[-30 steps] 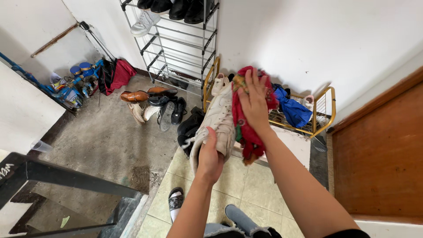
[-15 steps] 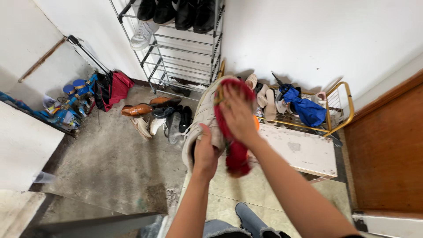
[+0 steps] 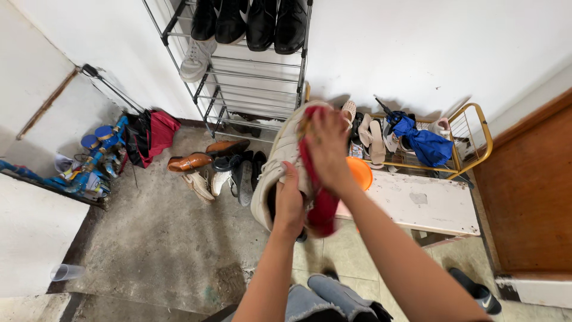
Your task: The person cleans a white sneaker using a red cloth and water from an orange scoop. They wipe the upper, sides, and sole, then place the shoe back on a metal shoe rack among other footwear.
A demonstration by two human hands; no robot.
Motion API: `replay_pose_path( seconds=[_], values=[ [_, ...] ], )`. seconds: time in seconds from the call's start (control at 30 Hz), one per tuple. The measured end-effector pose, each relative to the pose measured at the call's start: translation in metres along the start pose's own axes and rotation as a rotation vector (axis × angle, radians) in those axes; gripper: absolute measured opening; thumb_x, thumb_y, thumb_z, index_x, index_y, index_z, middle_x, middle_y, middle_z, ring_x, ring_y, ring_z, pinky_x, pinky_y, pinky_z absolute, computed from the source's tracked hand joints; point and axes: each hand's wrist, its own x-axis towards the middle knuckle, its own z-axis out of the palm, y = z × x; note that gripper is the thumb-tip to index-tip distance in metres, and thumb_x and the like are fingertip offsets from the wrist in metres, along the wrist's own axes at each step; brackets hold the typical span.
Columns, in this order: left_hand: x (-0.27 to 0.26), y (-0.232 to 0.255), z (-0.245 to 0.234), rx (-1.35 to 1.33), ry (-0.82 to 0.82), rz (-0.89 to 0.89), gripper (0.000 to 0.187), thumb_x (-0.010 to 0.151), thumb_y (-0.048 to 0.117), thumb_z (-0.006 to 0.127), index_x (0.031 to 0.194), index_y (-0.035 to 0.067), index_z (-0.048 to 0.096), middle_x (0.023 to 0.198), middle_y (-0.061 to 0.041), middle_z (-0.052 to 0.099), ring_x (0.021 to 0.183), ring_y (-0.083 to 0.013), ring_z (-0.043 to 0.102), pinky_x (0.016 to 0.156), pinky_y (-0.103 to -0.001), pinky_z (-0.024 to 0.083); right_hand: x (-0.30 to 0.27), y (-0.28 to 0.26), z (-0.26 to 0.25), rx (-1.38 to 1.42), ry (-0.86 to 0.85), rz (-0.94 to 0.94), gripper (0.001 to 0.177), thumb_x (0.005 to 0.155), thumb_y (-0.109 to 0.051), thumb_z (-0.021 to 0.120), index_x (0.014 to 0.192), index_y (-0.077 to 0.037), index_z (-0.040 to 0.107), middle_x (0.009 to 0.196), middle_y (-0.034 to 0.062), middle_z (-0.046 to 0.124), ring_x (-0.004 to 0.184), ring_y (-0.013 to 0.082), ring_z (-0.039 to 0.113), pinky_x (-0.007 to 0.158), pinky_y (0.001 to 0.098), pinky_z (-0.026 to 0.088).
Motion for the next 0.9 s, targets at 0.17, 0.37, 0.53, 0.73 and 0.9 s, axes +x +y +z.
replay_pose_path(
  seconds=[0.17, 0.37, 0.53, 0.73, 0.9],
  values=[
    [0.021, 0.013, 0.002, -0.257, -0.068, -0.061, 0.072, 0.103, 0.056, 0.036, 0.149, 0.003, 0.044, 0.151, -0.010, 0.053, 0.136, -0.0242, 0.054, 0.115, -0.040, 0.042, 0.019, 0.007, 0.012, 0.423, 0.135, 0.082, 0.081, 0.097, -0.031, 0.068, 0.162, -0.007, 0.025, 0.171, 0.0214, 0.008, 0.158, 0.0353, 0.007, 0.126, 0.0460, 0.015],
    [0.075, 0.054, -0.024, -0.322, -0.024, -0.039, 0.084, 0.102, 0.064, 0.022, 0.149, -0.001, 0.045, 0.148, -0.015, 0.054, 0.134, -0.0304, 0.052, 0.115, -0.043, 0.039, -0.045, -0.062, 0.024, 0.648, -0.165, 0.175, 0.063, 0.100, -0.019, 0.054, 0.159, -0.007, 0.036, 0.171, 0.0204, 0.025, 0.161, 0.0351, 0.019, 0.127, 0.0416, 0.016],
    [0.096, 0.054, -0.022, -0.434, -0.089, -0.123, 0.082, 0.102, 0.062, 0.020, 0.149, 0.001, 0.045, 0.151, -0.012, 0.055, 0.138, -0.0284, 0.052, 0.117, -0.042, 0.036, 0.016, -0.030, 0.040, 0.329, -0.095, -0.042, 0.057, 0.106, -0.024, 0.049, 0.160, -0.008, 0.040, 0.174, 0.0221, 0.019, 0.161, 0.0479, 0.005, 0.130, 0.0532, 0.007],
    [0.133, 0.043, 0.003, -0.444, -0.061, -0.218, 0.078, 0.105, 0.059, 0.023, 0.151, 0.000, 0.043, 0.152, -0.012, 0.052, 0.140, -0.0283, 0.049, 0.120, -0.043, 0.035, 0.159, 0.052, 0.044, 0.226, 0.112, 0.108, 0.062, 0.110, -0.032, 0.050, 0.164, -0.009, 0.031, 0.174, 0.0168, 0.018, 0.161, 0.0447, 0.009, 0.130, 0.0525, 0.009],
    [0.189, 0.051, 0.011, -0.480, -0.164, -0.120, 0.087, 0.101, 0.066, 0.024, 0.150, -0.004, 0.043, 0.150, -0.015, 0.054, 0.138, -0.0302, 0.051, 0.118, -0.042, 0.036, 0.124, 0.029, 0.045, 0.320, 0.021, -0.034, 0.059, 0.107, -0.021, 0.054, 0.162, -0.009, 0.037, 0.175, 0.0187, 0.019, 0.164, 0.0415, 0.009, 0.133, 0.0499, 0.010]
  ],
)
